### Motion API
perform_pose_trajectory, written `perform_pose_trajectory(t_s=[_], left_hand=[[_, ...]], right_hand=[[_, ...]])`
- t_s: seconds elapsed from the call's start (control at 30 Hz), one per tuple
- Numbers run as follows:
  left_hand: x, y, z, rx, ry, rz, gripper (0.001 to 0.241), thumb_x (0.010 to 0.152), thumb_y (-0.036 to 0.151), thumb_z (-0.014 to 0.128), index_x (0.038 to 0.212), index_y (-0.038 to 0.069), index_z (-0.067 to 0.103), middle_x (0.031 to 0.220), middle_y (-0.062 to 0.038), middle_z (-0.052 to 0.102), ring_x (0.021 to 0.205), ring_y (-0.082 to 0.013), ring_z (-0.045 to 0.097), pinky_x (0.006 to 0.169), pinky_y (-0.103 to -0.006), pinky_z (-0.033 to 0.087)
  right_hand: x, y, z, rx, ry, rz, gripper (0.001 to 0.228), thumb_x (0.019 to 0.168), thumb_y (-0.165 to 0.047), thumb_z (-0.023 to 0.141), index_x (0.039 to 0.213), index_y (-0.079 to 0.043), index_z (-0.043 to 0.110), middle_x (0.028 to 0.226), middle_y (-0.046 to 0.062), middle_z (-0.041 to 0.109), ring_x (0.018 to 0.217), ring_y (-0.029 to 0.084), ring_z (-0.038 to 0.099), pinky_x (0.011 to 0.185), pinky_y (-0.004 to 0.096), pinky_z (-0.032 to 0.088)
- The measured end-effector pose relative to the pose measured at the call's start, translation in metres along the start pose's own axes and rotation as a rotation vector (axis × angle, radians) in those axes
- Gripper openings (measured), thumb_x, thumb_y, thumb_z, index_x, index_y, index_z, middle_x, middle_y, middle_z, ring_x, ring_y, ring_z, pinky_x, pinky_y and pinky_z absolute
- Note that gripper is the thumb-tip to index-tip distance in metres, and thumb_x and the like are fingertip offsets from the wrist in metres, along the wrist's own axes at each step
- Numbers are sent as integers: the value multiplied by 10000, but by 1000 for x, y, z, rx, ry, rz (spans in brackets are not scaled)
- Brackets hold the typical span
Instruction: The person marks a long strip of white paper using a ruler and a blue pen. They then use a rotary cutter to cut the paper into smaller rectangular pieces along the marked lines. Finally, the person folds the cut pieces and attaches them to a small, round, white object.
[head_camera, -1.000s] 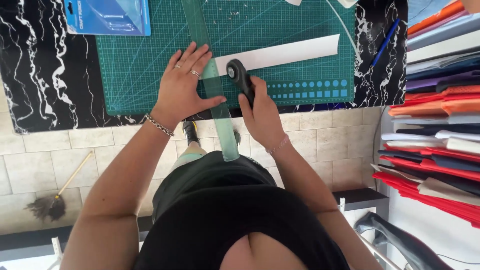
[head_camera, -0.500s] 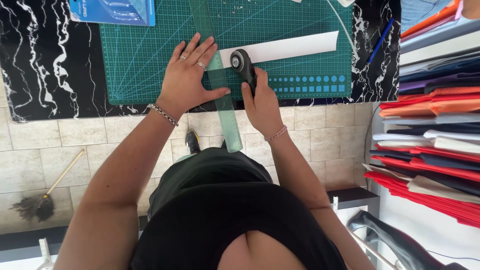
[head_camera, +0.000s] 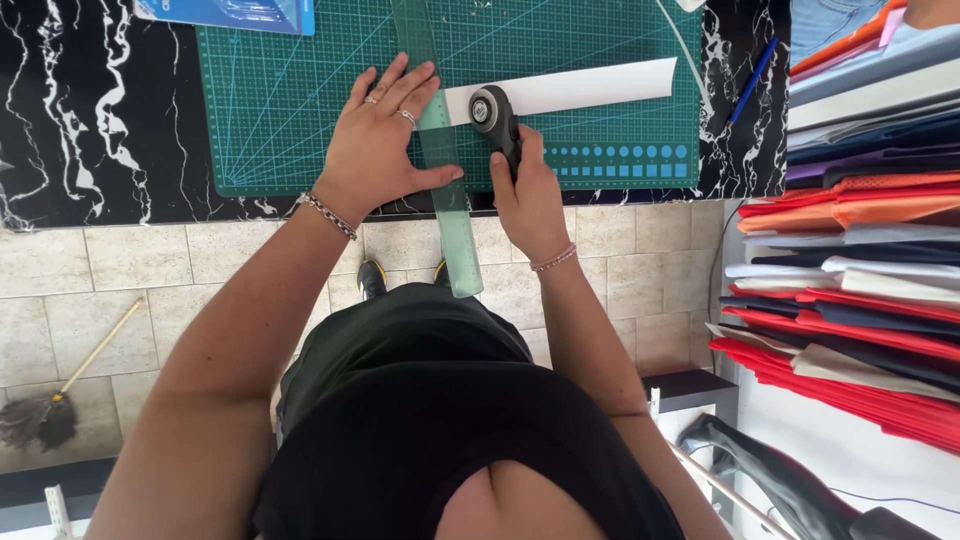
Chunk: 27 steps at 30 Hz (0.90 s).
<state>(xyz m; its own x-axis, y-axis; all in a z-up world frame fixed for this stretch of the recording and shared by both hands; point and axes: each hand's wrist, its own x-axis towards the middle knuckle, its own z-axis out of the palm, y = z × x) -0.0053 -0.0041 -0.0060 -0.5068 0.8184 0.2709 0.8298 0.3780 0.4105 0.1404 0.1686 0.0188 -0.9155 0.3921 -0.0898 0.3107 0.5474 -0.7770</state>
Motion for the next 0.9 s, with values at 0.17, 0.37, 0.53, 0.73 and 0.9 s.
perform_pose_trajectory(t_s=[0.17,0.37,0.53,0.73,0.9], left_hand=[[-1,0,1,2,-1,-4,1012,834,679,719,1501,-33,451,1583,-116,388,1480,-316,267,1201,-537,174],[0,-1,3,25,-3,3,1018,841,698,698,1505,-31,445,1586,-117,382,1480,-319,263,1199,-542,178],[0,-1,2,23,-16,-2,1021,844,702,687,1512,-28,433,1588,-114,377,1483,-314,251,1198,-543,168],[0,0,3,23,6,-1,1028,825,695,714,1500,-34,453,1580,-118,395,1476,-327,272,1192,-549,188],[-1,-1,3,57,43,24,1023,831,710,712,1483,-46,485,1563,-126,427,1467,-325,299,1186,-544,216]], right_hand=[[-1,0,0,-4,-3,-18,368,1033,-279,431,1313,-42,395,701,37,567,499,168,531,436,319,413],[-1,3,0,-25,4,-25,378,1033,-276,436,1326,-41,387,717,40,570,509,173,528,443,323,413],[-5,-5,0,-59,-22,-64,360,1037,-257,441,1319,-39,387,721,60,557,495,179,488,422,327,373],[-11,-17,-2,-75,-62,-45,392,1036,-263,417,1354,-36,380,714,52,563,486,178,492,412,328,380],[-10,-22,3,-93,-89,-36,392,1027,-266,425,1332,-23,397,731,65,577,479,188,514,396,339,385]])
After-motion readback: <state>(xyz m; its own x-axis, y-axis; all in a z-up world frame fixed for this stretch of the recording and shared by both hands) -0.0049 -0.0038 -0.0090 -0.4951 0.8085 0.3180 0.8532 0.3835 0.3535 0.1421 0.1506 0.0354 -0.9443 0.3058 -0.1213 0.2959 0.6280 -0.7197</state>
